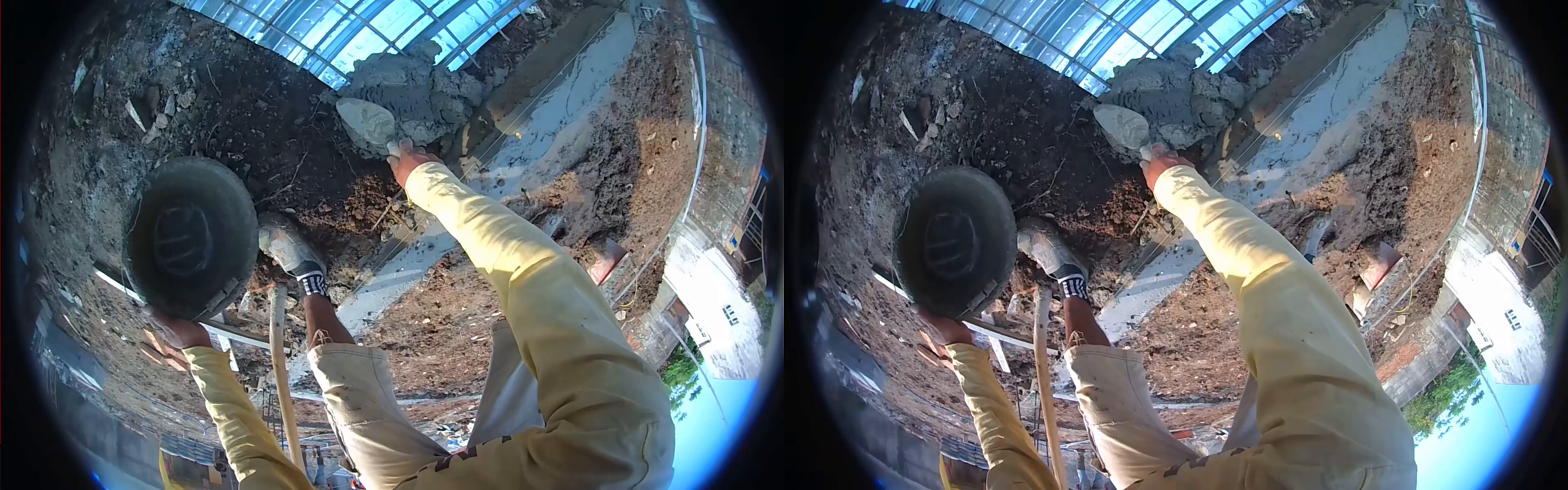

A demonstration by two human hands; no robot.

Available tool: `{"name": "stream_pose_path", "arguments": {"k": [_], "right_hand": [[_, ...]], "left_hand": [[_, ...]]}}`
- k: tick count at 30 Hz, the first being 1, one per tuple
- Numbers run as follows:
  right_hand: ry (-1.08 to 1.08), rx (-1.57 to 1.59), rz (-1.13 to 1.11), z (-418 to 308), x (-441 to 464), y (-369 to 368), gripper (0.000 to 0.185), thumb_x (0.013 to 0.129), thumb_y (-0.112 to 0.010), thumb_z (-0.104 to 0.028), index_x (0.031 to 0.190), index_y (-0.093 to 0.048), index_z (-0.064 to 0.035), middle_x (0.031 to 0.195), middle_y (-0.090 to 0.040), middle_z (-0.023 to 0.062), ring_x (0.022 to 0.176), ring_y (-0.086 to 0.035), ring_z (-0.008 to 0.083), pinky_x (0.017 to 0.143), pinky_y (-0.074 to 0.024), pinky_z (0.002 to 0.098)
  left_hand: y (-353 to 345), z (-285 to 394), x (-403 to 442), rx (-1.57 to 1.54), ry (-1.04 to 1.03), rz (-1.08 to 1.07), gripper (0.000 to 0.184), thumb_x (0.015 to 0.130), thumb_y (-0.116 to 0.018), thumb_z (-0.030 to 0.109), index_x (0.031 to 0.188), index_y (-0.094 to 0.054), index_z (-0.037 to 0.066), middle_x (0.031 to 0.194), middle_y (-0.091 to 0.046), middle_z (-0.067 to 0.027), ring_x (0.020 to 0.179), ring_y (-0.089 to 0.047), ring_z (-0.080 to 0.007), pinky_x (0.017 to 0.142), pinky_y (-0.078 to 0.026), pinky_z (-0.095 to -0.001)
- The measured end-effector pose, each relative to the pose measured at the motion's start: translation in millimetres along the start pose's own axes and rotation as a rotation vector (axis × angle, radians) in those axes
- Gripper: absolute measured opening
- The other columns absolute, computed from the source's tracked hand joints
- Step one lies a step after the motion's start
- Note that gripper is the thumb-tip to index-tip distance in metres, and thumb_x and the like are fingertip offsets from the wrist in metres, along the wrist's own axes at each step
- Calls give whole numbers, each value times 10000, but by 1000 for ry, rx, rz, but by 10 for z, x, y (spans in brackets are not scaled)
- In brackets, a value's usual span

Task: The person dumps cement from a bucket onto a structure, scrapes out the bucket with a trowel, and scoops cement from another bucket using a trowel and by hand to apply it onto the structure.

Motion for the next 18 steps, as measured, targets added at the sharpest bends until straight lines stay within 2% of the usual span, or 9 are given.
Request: {"name": "stream_pose_path", "arguments": {"k": [1,3,4,6,8,10,13,15,18], "right_hand": [[132,-101,-49,-19,150,-45,451,917,-443,-384,1220,-463,-50,1102,-606,215,1030,-585,385,840,-484,485],[47,-234,36,204,502,-169,421,880,-528,-325,1188,-460,-47,1032,-644,180,1004,-615,341,838,-502,432],[73,-184,-80,197,373,76,381,876,-540,-296,1161,-486,-49,1045,-641,183,996,-619,339,834,-499,434],[82,-59,10,578,753,-295,375,874,-542,-310,1145,-500,-54,1023,-642,191,963,-618,370,828,-492,455],[65,-100,43,543,705,-167,386,883,-525,-329,1149,-499,-51,1017,-640,192,963,-611,372,829,-491,453],[57,-210,-6,445,494,131,344,911,-490,-294,1149,-498,-45,1066,-629,173,988,-602,346,840,-486,458],[-32,-58,22,725,782,13,325,922,-493,-305,1098,-509,-33,969,-653,148,907,-622,297,780,-499,405],[-95,154,31,940,1037,-176,323,920,-507,-323,1067,-518,-36,931,-656,144,878,-627,273,749,-497,377],[-183,32,-24,877,862,15,324,911,-528,-339,1057,-526,-50,947,-654,147,857,-629,270,699,-493,398]], "left_hand": [[-27,17,-16,-62,32,-2,737,944,-327,554,1340,-366,-65,1370,-409,-187,1200,-455,-262,1032,-343,-353],[94,-152,156,78,-70,-65,665,958,-315,499,1351,-355,-37,1377,-401,-181,1212,-447,-258,1041,-334,-353],[105,-124,153,136,-115,-105,615,970,-305,450,1380,-317,-9,1395,-375,-180,1235,-427,-257,1053,-322,-357],[117,-75,90,97,-4,-68,528,988,-312,336,1396,-290,1,1385,-382,-187,1225,-437,-266,1039,-341,-361],[214,-288,263,158,-174,-142,540,985,-324,353,1391,-300,-1,1372,-398,-184,1213,-445,-263,1034,-345,-355],[192,-212,210,109,-79,-116,612,964,-359,445,1389,-319,7,1365,-413,-156,1198,-454,-251,1032,-347,-346],[201,-311,281,-145,131,-50,680,936,-387,519,1384,-335,10,1375,-411,-133,1196,-455,-238,1033,-341,-345],[60,-13,54,-72,71,18,734,921,-368,578,1329,-403,-32,1355,-428,-180,1193,-459,-265,1028,-336,-355],[117,-14,54,34,78,24,702,933,-373,546,1347,-377,-22,1368,-411,-180,1186,-463,-262,997,-363,-357]]}}
Point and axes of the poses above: each hand's wrist, its own x-axis towards the middle knuckle, its own y-axis out of the back of the hand, z = x × y, the point moved 5 cm from there along x, towards the middle knuckle
